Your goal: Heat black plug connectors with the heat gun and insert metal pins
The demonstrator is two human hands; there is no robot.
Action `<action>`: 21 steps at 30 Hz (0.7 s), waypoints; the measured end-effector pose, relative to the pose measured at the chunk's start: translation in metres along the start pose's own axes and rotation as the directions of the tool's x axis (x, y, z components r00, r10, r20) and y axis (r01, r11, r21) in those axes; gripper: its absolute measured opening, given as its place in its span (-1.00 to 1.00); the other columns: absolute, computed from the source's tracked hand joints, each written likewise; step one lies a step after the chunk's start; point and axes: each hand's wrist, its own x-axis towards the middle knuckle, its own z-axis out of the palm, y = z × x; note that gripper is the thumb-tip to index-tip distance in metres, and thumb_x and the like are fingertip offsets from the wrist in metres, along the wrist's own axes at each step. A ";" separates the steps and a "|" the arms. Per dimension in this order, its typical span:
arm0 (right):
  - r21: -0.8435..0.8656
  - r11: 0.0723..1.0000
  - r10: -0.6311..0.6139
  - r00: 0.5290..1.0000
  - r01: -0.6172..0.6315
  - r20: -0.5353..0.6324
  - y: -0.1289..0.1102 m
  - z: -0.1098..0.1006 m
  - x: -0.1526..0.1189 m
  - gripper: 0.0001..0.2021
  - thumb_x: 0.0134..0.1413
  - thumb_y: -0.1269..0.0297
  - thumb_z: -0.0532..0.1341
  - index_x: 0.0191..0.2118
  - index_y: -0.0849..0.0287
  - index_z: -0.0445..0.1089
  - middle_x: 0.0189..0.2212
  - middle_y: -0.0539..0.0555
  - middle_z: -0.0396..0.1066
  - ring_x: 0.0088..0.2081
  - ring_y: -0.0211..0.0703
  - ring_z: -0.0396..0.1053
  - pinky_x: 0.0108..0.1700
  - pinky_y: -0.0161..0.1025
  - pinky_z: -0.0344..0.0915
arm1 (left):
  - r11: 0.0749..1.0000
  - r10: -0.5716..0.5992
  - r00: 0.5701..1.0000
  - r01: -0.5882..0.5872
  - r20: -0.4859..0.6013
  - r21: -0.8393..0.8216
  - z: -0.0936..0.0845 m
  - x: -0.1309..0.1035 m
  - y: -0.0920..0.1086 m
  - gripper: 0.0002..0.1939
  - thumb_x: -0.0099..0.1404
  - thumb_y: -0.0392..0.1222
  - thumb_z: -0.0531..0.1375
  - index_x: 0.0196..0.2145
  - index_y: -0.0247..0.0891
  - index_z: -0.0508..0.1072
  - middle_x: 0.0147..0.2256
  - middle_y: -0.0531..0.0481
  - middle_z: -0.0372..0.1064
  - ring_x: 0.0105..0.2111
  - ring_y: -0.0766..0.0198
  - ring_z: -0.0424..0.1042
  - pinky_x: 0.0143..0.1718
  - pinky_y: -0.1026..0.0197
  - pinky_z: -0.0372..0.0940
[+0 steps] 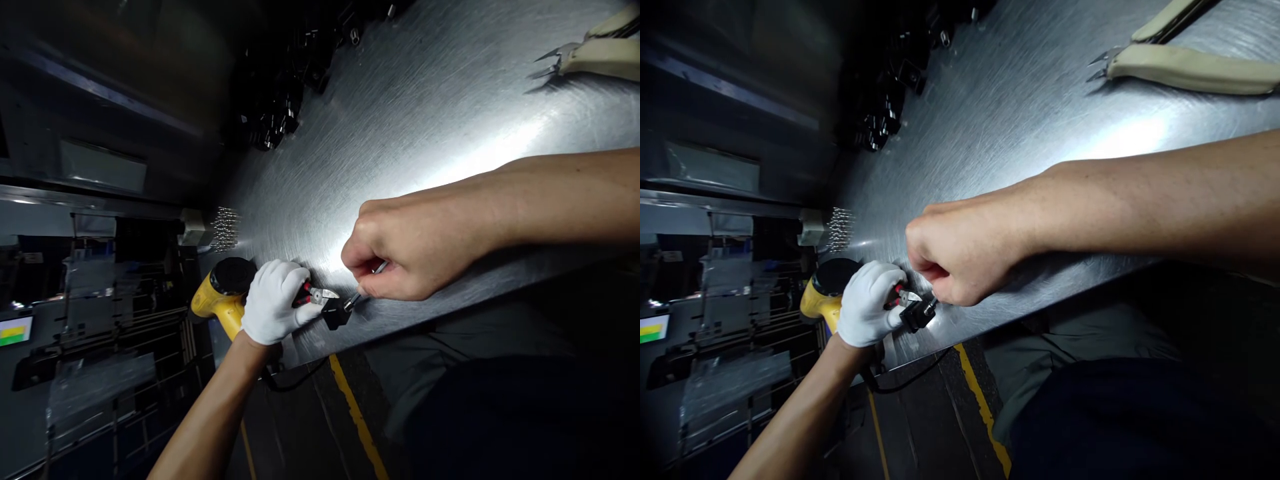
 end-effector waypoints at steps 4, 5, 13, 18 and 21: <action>0.021 1.000 0.015 1.000 -0.015 -0.003 0.000 -0.001 0.001 -0.66 -0.02 0.63 0.22 -0.68 0.19 0.22 -0.75 -0.22 0.02 -0.63 -0.47 -0.06 -0.50 -0.25 -0.08 | 1.000 0.031 1.000 -0.031 -0.002 0.004 -0.001 0.002 -0.001 -0.42 0.38 0.35 -0.06 -0.27 -0.22 0.43 -0.39 -0.14 0.43 -0.43 0.12 0.33 -0.38 0.09 0.18; 0.019 1.000 0.005 1.000 -0.005 0.006 0.001 -0.003 0.002 -0.67 -0.02 0.61 0.22 -0.68 0.19 0.22 -0.75 -0.22 0.03 -0.64 -0.47 -0.04 -0.51 -0.26 -0.07 | 1.000 0.018 1.000 -0.018 -0.005 0.005 -0.001 0.002 0.000 -0.44 0.39 0.33 -0.05 -0.26 -0.22 0.43 -0.39 -0.13 0.42 -0.42 0.12 0.33 -0.37 0.09 0.19; 0.012 1.000 -0.016 0.997 0.015 0.071 0.008 -0.010 0.006 -0.83 0.10 0.47 0.25 -0.50 0.21 0.44 -0.68 -0.14 0.28 -0.63 -0.41 0.12 -0.49 -0.29 0.05 | 0.993 -0.108 0.994 0.106 -0.030 -0.042 0.005 -0.005 0.003 -0.57 0.36 0.21 0.06 -0.25 -0.22 0.43 -0.35 -0.12 0.45 -0.38 0.11 0.37 -0.34 0.09 0.22; 0.015 1.000 -0.021 0.999 0.021 0.030 0.009 -0.007 0.006 -0.85 0.10 0.46 0.25 -0.48 0.21 0.46 -0.68 -0.15 0.27 -0.62 -0.41 0.15 -0.50 -0.31 0.04 | 0.985 -0.167 0.982 0.163 -0.088 -0.055 0.008 -0.008 0.007 -0.67 0.34 0.10 0.11 -0.26 -0.24 0.42 -0.33 -0.13 0.45 -0.39 0.14 0.36 -0.38 0.12 0.20; 0.026 1.000 -0.013 1.000 0.013 0.020 0.009 -0.007 0.005 -0.85 0.11 0.44 0.24 -0.47 0.20 0.46 -0.67 -0.16 0.27 -0.63 -0.42 0.13 -0.51 -0.32 0.04 | 0.977 -0.214 0.972 0.211 -0.098 -0.040 0.009 -0.010 0.010 -0.65 0.33 0.13 0.11 -0.27 -0.24 0.41 -0.33 -0.12 0.44 -0.40 0.14 0.36 -0.37 0.12 0.21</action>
